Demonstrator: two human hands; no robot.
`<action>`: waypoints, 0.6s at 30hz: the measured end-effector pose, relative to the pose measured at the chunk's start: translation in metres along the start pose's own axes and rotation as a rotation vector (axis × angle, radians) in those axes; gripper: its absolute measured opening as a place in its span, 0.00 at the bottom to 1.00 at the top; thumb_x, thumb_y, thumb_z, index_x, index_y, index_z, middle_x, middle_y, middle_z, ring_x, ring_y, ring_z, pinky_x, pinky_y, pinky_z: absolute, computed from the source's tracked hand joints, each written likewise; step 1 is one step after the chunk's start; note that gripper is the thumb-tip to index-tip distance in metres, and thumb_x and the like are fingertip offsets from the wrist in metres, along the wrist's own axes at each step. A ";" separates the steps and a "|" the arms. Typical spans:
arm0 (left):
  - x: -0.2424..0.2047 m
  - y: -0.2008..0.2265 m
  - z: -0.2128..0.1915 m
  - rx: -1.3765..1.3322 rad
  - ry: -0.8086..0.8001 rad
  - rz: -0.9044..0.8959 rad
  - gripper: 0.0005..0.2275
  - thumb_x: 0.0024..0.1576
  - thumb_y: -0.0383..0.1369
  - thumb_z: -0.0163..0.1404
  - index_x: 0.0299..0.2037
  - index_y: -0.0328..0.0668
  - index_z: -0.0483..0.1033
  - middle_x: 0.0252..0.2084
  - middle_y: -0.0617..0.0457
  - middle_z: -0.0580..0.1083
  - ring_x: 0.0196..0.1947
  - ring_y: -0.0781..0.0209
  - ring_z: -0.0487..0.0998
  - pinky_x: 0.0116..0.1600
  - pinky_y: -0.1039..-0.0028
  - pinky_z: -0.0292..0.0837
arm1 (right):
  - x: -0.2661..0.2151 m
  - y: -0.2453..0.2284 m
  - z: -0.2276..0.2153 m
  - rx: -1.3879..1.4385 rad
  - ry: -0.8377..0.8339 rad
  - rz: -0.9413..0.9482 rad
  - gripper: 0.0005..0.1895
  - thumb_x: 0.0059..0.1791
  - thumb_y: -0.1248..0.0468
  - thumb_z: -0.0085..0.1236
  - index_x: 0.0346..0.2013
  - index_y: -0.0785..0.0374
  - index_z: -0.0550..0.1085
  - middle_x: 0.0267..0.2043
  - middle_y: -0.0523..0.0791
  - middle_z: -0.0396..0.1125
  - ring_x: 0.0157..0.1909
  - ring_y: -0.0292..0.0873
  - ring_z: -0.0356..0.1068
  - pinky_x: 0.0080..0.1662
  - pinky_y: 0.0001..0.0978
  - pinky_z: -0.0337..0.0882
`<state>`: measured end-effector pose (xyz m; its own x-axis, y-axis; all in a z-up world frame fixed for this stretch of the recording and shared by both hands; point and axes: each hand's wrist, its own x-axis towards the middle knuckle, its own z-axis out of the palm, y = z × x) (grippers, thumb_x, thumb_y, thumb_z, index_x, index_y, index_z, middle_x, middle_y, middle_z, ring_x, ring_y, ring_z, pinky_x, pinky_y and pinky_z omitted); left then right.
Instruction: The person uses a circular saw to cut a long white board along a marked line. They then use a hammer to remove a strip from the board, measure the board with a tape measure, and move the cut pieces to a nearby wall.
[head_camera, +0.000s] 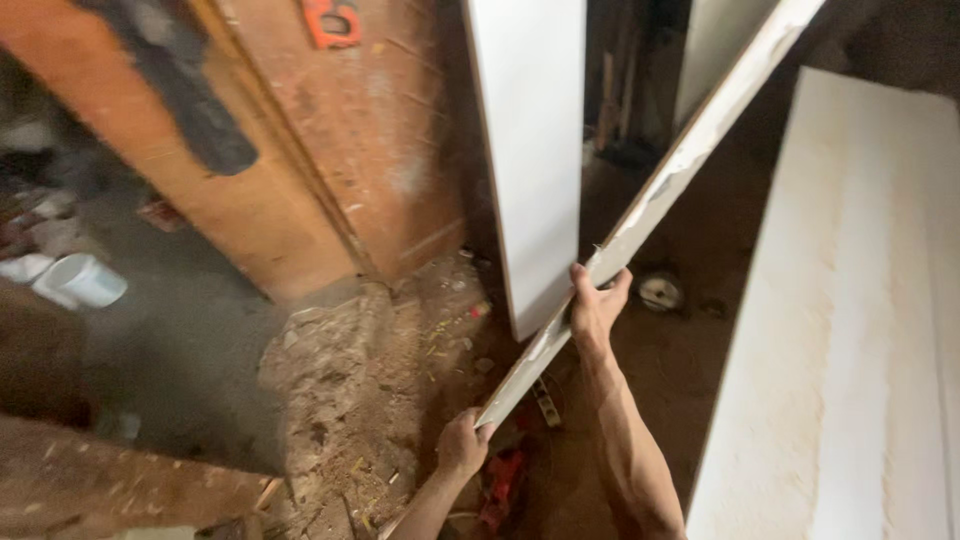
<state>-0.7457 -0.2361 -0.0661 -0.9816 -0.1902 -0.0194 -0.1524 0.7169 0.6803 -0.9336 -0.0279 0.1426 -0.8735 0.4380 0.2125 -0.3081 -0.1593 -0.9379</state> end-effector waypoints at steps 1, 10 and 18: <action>0.006 0.005 -0.002 -0.044 0.040 -0.006 0.18 0.57 0.37 0.57 0.56 0.43 0.74 0.52 0.42 0.77 0.53 0.41 0.77 0.56 0.56 0.71 | 0.005 -0.008 0.019 -0.012 -0.040 -0.048 0.39 0.43 0.57 0.67 0.61 0.75 0.61 0.51 0.53 0.66 0.52 0.46 0.68 0.56 0.42 0.69; 0.002 0.003 -0.014 -0.159 0.631 0.107 0.25 0.50 0.30 0.62 0.59 0.40 0.70 0.52 0.37 0.74 0.53 0.37 0.73 0.56 0.54 0.69 | 0.018 -0.045 0.162 -0.157 -0.199 -0.402 0.44 0.42 0.57 0.75 0.61 0.76 0.61 0.55 0.57 0.67 0.57 0.53 0.68 0.60 0.43 0.66; -0.003 -0.070 -0.038 -0.364 0.540 -0.291 0.22 0.52 0.33 0.60 0.57 0.45 0.71 0.50 0.45 0.79 0.44 0.49 0.84 0.48 0.62 0.79 | -0.027 0.013 0.297 -0.258 -0.379 -0.288 0.46 0.37 0.51 0.73 0.61 0.69 0.62 0.51 0.56 0.72 0.53 0.53 0.74 0.56 0.42 0.72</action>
<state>-0.7274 -0.3112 -0.0862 -0.6983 -0.7129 0.0641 -0.2589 0.3350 0.9059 -1.0255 -0.3048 0.2065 -0.8566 0.0747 0.5106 -0.4945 0.1637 -0.8536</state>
